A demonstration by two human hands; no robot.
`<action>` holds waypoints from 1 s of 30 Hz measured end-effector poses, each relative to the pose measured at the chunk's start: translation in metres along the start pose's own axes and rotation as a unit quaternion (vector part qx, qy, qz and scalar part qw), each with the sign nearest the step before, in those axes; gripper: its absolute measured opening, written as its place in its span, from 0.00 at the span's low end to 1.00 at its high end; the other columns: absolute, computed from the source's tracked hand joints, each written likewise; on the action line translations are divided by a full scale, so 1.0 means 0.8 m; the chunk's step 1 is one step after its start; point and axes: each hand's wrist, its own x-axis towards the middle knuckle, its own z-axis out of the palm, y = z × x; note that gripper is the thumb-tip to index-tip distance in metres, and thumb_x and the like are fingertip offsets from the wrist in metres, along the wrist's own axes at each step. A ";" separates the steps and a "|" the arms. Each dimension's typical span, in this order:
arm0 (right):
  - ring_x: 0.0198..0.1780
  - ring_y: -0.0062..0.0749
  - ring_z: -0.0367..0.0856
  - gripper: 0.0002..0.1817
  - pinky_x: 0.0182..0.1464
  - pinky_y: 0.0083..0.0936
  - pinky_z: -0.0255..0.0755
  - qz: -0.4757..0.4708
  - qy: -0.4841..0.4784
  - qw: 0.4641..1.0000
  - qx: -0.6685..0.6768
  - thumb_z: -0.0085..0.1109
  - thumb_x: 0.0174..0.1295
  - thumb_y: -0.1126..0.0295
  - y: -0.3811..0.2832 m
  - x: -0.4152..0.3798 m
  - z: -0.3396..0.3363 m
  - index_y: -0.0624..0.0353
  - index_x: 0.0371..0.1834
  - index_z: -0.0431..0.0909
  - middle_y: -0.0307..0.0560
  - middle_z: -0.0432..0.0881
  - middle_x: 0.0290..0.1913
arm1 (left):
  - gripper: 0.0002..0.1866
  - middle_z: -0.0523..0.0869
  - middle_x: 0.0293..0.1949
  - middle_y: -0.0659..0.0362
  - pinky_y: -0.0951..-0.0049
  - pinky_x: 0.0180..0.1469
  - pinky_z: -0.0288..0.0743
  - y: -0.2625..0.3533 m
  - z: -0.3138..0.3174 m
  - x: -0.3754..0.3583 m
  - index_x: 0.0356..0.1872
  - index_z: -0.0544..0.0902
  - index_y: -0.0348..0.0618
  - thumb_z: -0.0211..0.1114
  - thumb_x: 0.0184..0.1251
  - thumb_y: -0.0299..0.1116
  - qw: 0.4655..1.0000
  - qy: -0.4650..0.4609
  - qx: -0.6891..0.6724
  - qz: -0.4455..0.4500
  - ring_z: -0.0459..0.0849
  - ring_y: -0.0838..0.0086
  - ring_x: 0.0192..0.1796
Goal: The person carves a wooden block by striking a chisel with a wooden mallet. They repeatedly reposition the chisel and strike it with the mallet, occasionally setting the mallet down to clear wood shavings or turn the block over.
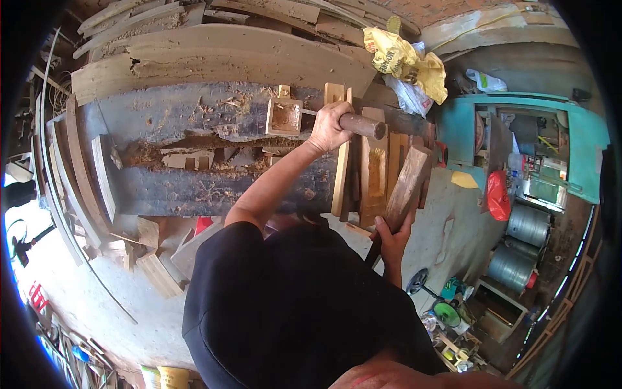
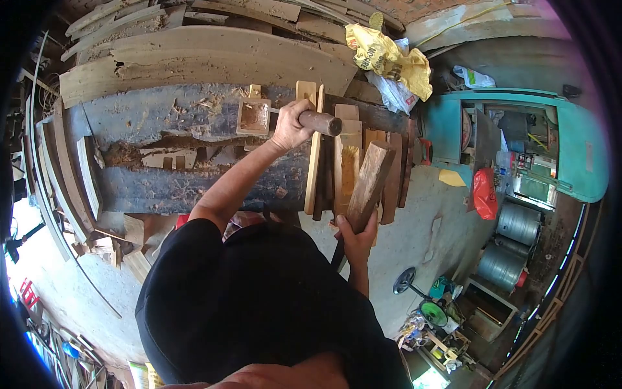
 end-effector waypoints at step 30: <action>0.22 0.22 0.74 0.30 0.25 0.20 0.71 -0.045 -0.120 0.991 -0.045 0.61 0.60 0.79 -0.042 0.089 0.008 0.58 0.65 0.63 0.39 0.76 0.31 | 0.13 0.81 0.27 0.51 0.58 0.39 0.73 -0.001 0.009 0.006 0.28 0.76 0.43 0.73 0.57 0.36 0.996 0.074 0.022 -0.042 0.81 0.50 0.34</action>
